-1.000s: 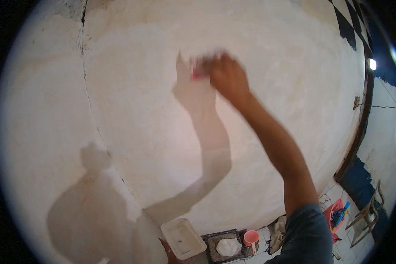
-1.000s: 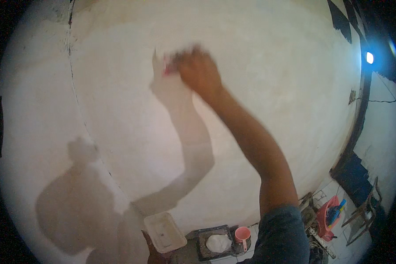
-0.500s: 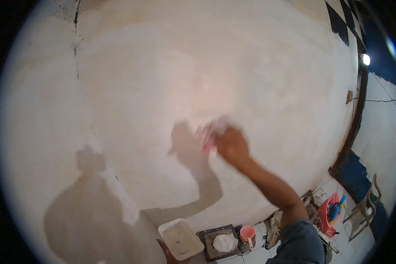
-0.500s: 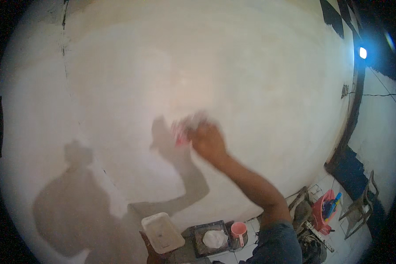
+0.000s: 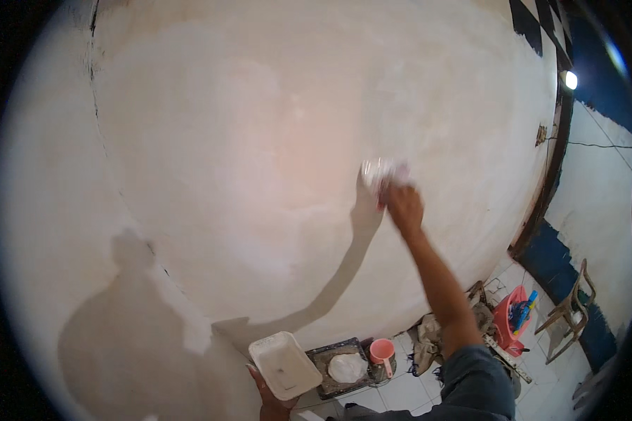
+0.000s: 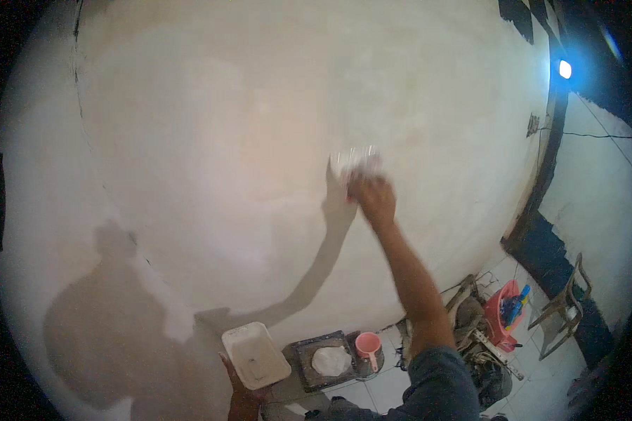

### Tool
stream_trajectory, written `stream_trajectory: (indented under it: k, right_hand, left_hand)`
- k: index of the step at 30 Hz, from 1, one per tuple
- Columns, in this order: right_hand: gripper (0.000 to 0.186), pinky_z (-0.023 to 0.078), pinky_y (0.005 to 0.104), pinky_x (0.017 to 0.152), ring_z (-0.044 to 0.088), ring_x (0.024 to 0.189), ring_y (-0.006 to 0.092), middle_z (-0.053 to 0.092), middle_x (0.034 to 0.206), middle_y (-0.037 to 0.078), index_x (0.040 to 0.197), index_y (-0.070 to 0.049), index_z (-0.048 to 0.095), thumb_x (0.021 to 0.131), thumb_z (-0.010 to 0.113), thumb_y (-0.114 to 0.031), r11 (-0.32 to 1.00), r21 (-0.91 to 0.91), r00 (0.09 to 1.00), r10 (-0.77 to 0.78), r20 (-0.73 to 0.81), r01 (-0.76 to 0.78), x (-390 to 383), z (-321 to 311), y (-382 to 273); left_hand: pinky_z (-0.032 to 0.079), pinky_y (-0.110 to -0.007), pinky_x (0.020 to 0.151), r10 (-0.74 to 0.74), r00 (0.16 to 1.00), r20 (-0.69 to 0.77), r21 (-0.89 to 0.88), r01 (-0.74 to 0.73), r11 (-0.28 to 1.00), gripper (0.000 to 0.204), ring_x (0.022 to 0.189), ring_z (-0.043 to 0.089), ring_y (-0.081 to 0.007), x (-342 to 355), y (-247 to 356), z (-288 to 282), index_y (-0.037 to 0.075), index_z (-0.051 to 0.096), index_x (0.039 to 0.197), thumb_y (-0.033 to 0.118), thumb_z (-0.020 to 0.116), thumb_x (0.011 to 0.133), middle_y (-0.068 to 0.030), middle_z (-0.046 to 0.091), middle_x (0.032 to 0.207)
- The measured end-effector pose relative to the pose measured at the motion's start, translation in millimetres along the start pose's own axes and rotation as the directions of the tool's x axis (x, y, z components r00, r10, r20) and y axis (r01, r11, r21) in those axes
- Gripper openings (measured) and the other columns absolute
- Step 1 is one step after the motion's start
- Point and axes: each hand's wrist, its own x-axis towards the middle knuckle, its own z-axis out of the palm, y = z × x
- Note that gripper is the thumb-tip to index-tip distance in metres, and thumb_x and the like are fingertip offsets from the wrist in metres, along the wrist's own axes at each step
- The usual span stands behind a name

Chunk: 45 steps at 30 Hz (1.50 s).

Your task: The person applies plaster to a wall using a scraper and a container, spreading the material in upward and downward strokes to smooth the surface.

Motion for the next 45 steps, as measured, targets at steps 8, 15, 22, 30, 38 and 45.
stream_trajectory:
  k: [8, 15, 22, 30, 38, 45]
  right_hand:
    - [0.033, 0.048, 0.0400, 0.085, 0.060, 0.093, 0.0267, 0.066, 0.105, 0.006, 0.110, -0.010, 0.067, 0.077, 0.068, -0.005, 0.988, -0.030, 0.987, 0.155, 0.033, -0.154, 30.1, -30.8, 7.7]
    - [0.029, 0.052, 0.0399, 0.079, 0.061, 0.096, 0.0284, 0.068, 0.101, 0.000, 0.102, -0.020, 0.066, 0.081, 0.057, -0.003, 0.997, 0.017, 0.976, 0.082, -0.200, -0.080, 255.8, -20.0, 59.1]
    - [0.022, 0.050, 0.0397, 0.078, 0.061, 0.091, 0.0286, 0.068, 0.093, 0.002, 0.088, -0.015, 0.068, 0.075, 0.059, 0.001, 0.997, 0.076, 0.999, 0.018, 0.040, -0.021, 147.1, -19.4, 39.1]
    - [0.028, 0.051, 0.0424, 0.081, 0.062, 0.096, 0.0318, 0.068, 0.102, 0.011, 0.112, -0.007, 0.064, 0.086, 0.054, -0.001, 0.909, 0.074, 0.903, 0.393, 0.174, -0.410, 97.6, -50.2, 51.1]
    - [0.037, 0.056, 0.0428, 0.074, 0.064, 0.093, 0.0319, 0.068, 0.101, 0.016, 0.119, -0.007, 0.062, 0.083, 0.054, -0.005, 0.940, -0.326, 0.984, 0.140, 0.114, -0.096, 118.0, 25.9, -20.3]
    - [0.038, 0.054, 0.0474, 0.079, 0.066, 0.090, 0.0356, 0.068, 0.103, 0.018, 0.119, -0.004, 0.063, 0.084, 0.056, -0.013, 0.757, 0.059, 0.734, 0.608, 0.304, -0.651, 106.7, -54.7, 13.5]
  left_hand:
    - [0.041, -0.060, 0.100, -0.020, 1.000, 0.020, -0.031, 0.020, 0.999, 0.079, 0.126, 0.046, -0.0361, 5.2, -3.4, 9.7, 0.021, 0.038, 0.144, 0.076, 0.025, 0.089, -0.0084, 0.045, 0.141]
    - [0.043, -0.062, 0.097, -0.016, 0.999, 0.041, 0.087, 0.012, 0.996, 0.086, 0.121, 0.051, -0.0358, 1.2, 2.4, 40.0, 0.022, 0.040, 0.144, 0.082, 0.030, 0.083, -0.0068, 0.049, 0.139]
    - [0.031, -0.059, 0.109, 0.188, 0.964, 0.190, 0.664, -0.267, 0.698, 0.084, 0.131, 0.040, -0.0361, 3.1, 1.2, 18.9, 0.020, 0.033, 0.147, 0.078, 0.022, 0.088, -0.0108, 0.040, 0.145]
    - [0.046, -0.060, 0.094, -0.131, 0.991, -0.016, -0.132, 0.128, 0.983, 0.083, 0.116, 0.055, -0.0336, 7.9, 13.5, 29.5, 0.023, 0.043, 0.142, 0.081, 0.028, 0.085, -0.0045, 0.053, 0.134]
    - [0.044, -0.060, 0.095, -0.018, 0.997, 0.082, 0.048, 0.014, 0.999, 0.082, 0.120, 0.052, -0.0336, 7.3, 8.2, 27.8, 0.023, 0.042, 0.142, 0.080, 0.027, 0.086, -0.0056, 0.052, 0.135]
    - [0.046, -0.061, 0.093, -0.069, 0.998, 0.006, -0.167, 0.069, 0.983, 0.082, 0.119, 0.053, -0.0328, -5.8, 15.0, 22.8, 0.023, 0.041, 0.143, 0.080, 0.031, 0.085, -0.0047, 0.052, 0.136]
